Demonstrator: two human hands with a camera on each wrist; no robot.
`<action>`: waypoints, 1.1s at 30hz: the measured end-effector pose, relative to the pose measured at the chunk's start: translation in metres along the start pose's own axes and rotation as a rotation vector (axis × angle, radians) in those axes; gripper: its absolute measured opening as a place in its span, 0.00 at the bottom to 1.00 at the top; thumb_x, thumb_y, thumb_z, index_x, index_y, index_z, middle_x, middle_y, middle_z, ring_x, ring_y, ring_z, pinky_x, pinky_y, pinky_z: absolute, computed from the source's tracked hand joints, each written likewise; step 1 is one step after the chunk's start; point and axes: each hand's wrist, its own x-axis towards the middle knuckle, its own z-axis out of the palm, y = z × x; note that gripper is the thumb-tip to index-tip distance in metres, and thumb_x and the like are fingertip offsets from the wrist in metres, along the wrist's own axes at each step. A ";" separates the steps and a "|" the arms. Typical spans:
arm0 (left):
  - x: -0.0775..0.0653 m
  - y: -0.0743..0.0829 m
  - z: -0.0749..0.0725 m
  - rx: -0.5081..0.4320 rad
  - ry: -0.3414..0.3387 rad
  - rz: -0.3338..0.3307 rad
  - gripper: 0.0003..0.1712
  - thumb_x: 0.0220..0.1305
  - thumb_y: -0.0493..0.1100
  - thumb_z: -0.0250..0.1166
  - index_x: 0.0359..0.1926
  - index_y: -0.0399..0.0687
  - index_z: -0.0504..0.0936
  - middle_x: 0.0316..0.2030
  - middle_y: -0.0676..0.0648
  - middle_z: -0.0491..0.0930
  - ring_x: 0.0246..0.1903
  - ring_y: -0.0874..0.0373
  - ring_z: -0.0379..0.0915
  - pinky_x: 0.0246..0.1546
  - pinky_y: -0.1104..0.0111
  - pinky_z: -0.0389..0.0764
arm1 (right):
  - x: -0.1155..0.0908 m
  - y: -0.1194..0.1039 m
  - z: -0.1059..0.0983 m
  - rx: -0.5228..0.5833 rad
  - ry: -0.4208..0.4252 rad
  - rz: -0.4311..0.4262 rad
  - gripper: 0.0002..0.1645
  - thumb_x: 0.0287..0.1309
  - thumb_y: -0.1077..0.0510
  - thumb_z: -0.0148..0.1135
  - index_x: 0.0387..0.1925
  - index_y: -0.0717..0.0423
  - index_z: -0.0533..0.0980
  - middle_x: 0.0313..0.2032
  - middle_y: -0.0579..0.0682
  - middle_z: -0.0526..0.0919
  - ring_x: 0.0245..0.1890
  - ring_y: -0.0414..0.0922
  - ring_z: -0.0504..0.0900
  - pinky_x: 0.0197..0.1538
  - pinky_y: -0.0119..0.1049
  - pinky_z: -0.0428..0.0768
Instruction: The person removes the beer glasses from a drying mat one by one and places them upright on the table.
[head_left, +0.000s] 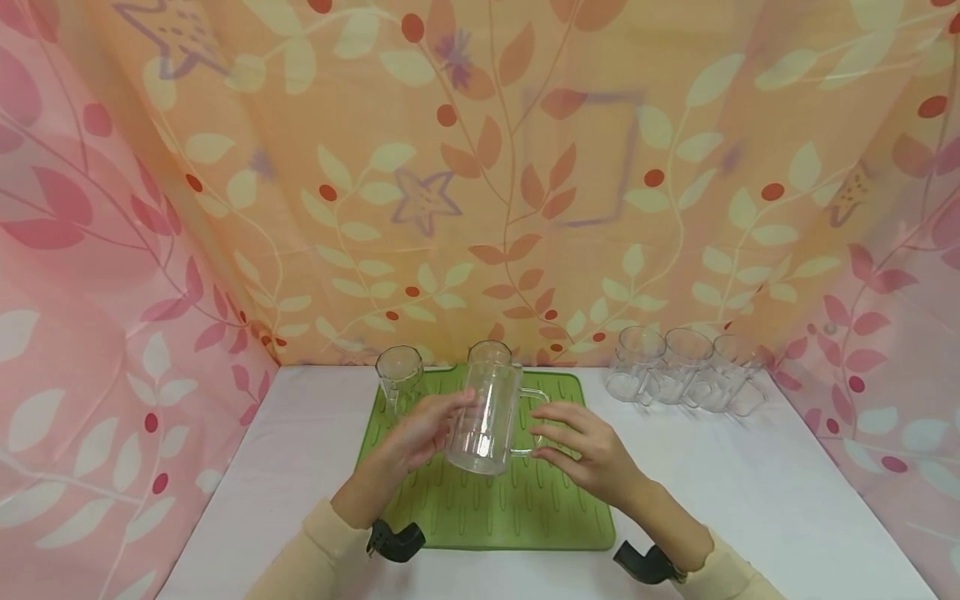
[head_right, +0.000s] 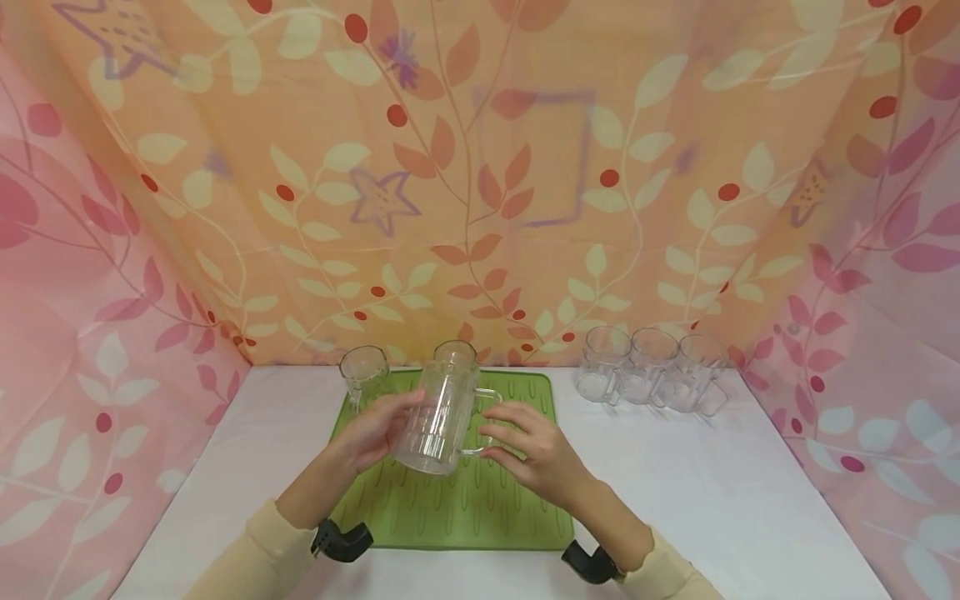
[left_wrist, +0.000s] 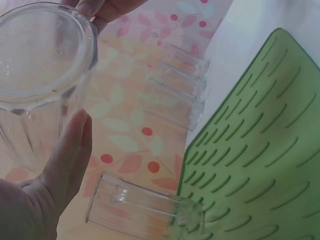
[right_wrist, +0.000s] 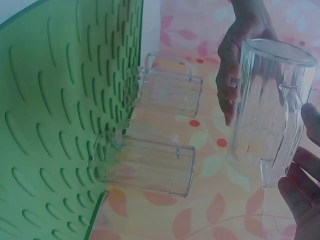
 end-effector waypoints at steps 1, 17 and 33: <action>-0.001 0.000 0.001 0.017 0.008 0.007 0.32 0.60 0.50 0.59 0.56 0.30 0.68 0.43 0.42 0.78 0.41 0.52 0.77 0.45 0.57 0.78 | 0.000 0.000 0.000 0.001 0.002 0.009 0.14 0.52 0.55 0.65 0.39 0.57 0.80 0.43 0.54 0.80 0.44 0.53 0.78 0.54 0.35 0.74; -0.011 -0.004 0.008 0.034 0.011 0.171 0.32 0.58 0.46 0.63 0.59 0.32 0.65 0.52 0.34 0.71 0.46 0.49 0.76 0.42 0.59 0.80 | 0.010 -0.011 -0.008 0.136 0.083 0.242 0.29 0.26 0.78 0.70 0.39 0.63 0.79 0.39 0.60 0.81 0.39 0.48 0.80 0.43 0.27 0.78; -0.017 -0.015 0.010 0.108 -0.021 0.375 0.36 0.55 0.35 0.64 0.63 0.38 0.61 0.58 0.35 0.67 0.54 0.43 0.68 0.49 0.64 0.76 | -0.006 0.000 -0.010 0.585 0.150 0.584 0.21 0.47 0.77 0.61 0.46 0.78 0.71 0.42 0.70 0.75 0.45 0.51 0.78 0.44 0.39 0.80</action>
